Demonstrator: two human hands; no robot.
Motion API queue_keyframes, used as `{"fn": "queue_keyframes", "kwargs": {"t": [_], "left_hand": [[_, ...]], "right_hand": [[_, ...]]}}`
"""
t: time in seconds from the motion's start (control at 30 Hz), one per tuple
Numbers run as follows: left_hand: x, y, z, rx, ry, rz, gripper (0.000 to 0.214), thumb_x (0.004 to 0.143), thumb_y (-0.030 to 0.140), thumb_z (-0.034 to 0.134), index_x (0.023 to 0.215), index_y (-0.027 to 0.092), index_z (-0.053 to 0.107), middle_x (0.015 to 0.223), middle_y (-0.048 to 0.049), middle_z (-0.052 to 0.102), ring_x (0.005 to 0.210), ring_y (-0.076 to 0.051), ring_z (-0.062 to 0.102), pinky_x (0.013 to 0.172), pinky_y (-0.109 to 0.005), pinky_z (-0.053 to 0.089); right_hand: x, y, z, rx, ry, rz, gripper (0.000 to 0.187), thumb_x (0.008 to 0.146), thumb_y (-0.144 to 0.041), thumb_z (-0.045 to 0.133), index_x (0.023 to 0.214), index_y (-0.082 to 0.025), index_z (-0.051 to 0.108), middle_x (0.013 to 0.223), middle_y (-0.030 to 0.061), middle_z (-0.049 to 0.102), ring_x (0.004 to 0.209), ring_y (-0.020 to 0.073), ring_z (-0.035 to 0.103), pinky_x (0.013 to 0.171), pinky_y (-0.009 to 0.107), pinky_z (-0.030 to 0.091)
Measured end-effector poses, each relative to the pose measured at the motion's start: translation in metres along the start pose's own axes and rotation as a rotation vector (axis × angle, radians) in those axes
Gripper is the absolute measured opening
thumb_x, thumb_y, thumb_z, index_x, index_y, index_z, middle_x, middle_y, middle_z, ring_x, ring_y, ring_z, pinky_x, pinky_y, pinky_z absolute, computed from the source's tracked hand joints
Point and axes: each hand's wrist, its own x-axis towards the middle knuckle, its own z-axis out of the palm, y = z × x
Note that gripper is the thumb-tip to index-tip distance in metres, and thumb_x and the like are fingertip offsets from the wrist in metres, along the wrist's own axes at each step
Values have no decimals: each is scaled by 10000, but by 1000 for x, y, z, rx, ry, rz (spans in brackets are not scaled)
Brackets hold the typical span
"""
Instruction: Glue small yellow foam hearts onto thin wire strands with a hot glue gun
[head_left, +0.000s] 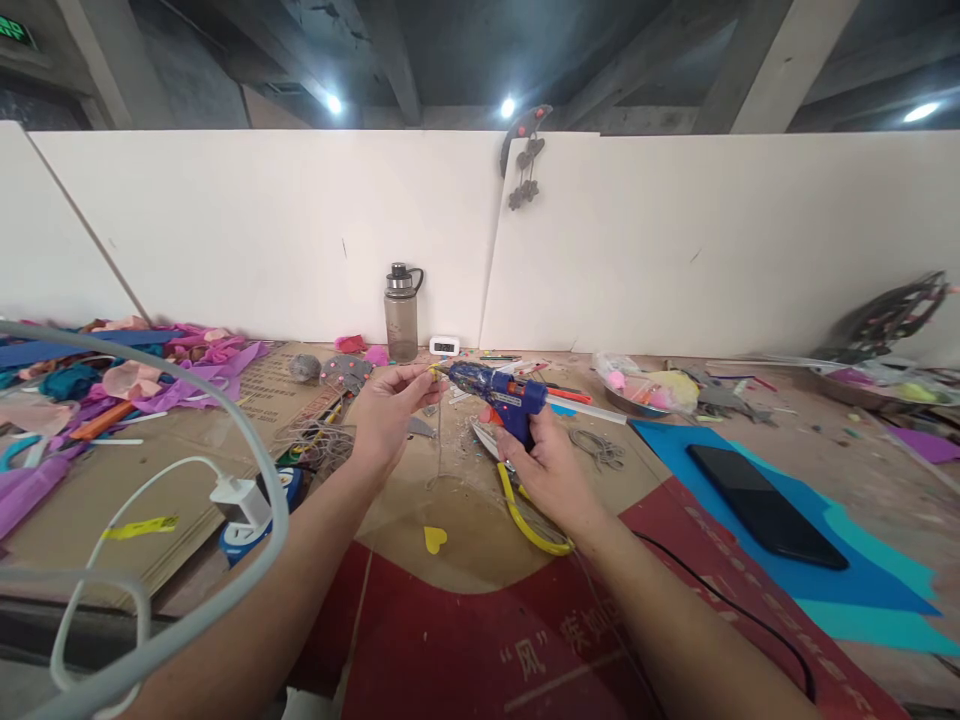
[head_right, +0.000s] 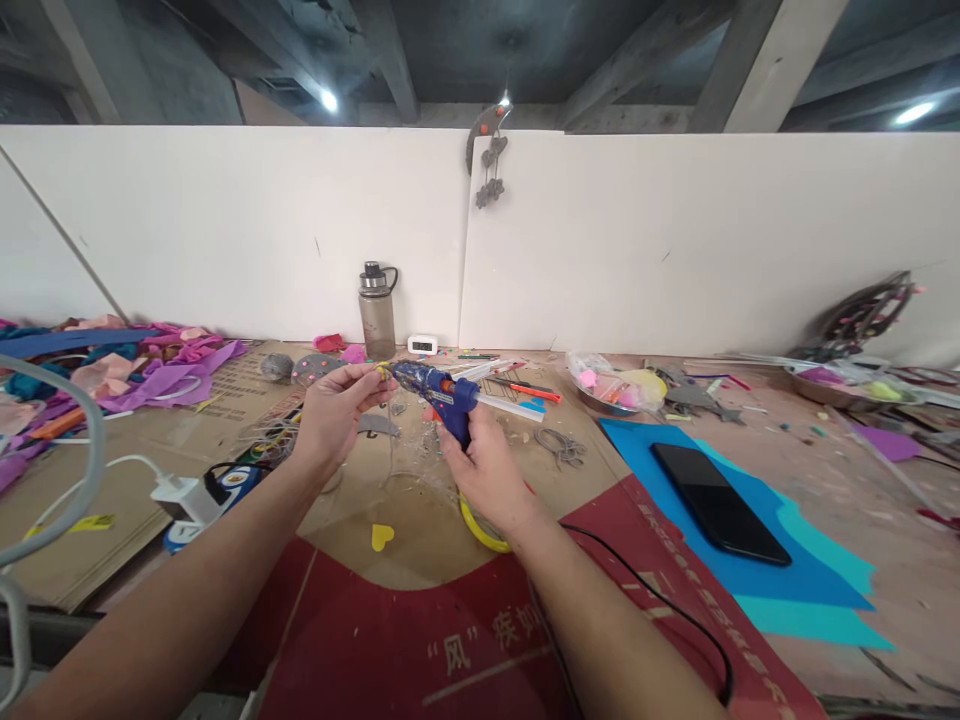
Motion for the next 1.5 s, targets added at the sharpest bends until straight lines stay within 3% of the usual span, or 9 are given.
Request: {"fn": "queue_keyframes", "kwargs": {"t": [0.63,1.03,1.5], "left_hand": [[-2,0,1,-8,-22,7,172,663,293,786,735,153,717,689,-21,702,641,-116,652,676,-251,541],[4,0,-5,-136,15,-89,219,644,277,805,784,135,713,738,-39,701,702,-131,676,701,-242,531],[-3,-1,3,-23,-8,35,188,645,300,798,741,159,716,710,-21,708,644,-122,654,724,-292,547]], "right_hand": [[-2,-4,1,-68,10,-73,218,918,-310,485,1108,-213,531,1065,80,653,987,232,599,897,417,461],[-3,-4,-1,-64,40,-90,209,917,-307,490,1095,-207,534,1051,81,657,975,225,607,901,417,470],[-4,0,3,-237,8,-98,289,923,-372,454,1131,-193,542,1108,141,646,1051,289,598,933,486,465]]}}
